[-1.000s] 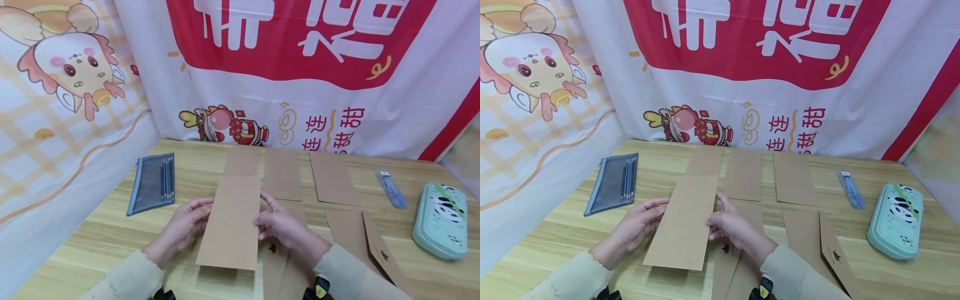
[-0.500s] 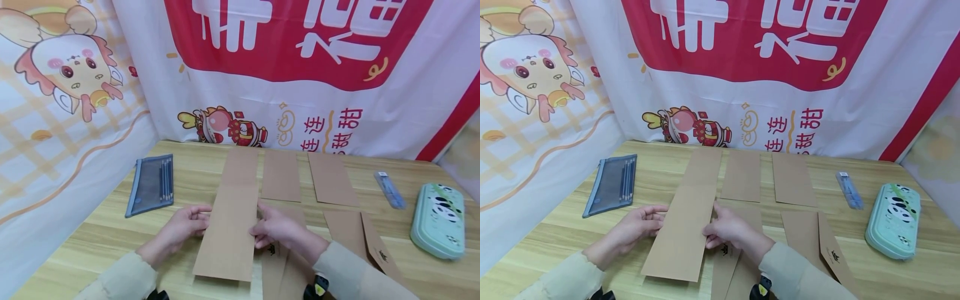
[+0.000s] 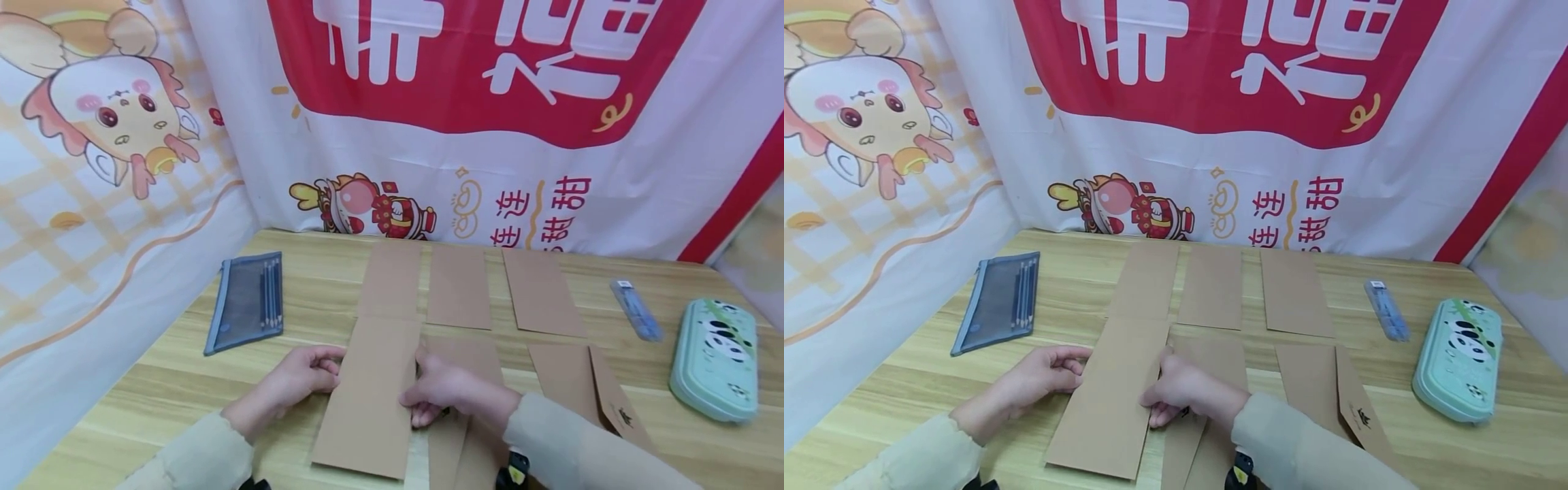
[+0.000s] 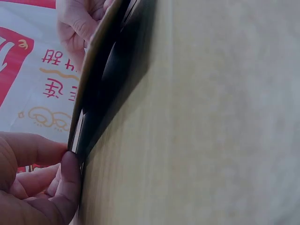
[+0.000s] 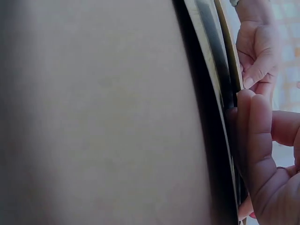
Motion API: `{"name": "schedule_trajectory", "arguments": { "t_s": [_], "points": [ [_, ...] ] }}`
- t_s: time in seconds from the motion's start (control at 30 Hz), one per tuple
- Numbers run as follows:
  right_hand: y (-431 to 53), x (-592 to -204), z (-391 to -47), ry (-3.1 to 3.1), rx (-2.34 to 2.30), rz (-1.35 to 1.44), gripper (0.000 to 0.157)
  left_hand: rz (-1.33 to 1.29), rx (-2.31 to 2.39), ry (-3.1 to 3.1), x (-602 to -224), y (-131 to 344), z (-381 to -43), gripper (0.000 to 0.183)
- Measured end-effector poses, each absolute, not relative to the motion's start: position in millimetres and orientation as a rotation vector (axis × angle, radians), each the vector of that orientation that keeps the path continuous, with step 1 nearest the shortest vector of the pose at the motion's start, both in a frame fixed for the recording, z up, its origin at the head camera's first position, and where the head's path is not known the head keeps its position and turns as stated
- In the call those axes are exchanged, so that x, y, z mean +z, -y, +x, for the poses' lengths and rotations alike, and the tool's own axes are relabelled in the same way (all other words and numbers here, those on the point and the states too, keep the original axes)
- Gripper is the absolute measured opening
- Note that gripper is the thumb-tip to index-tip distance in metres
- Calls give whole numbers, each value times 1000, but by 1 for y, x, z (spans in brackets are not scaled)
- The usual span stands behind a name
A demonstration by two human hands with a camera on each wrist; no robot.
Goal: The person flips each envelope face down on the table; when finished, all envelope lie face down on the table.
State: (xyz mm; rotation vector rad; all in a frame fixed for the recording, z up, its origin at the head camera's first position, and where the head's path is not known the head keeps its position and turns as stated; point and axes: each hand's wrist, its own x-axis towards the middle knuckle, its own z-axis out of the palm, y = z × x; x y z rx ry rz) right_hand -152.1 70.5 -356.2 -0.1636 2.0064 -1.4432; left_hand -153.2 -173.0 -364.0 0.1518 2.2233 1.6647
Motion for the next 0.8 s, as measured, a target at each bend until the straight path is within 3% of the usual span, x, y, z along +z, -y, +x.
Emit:
{"name": "schedule_trajectory", "arguments": {
  "t_s": [0.63,0.8],
  "points": [
    [-55,-358,-153,-2030,-1386,-99,102,57,1434,-2516,-360,169,-148,48],
    [-65,-352,-153,-1927,-1459,-126,98,182,1428,-2583,-352,165,-147,46]
  ]
}}
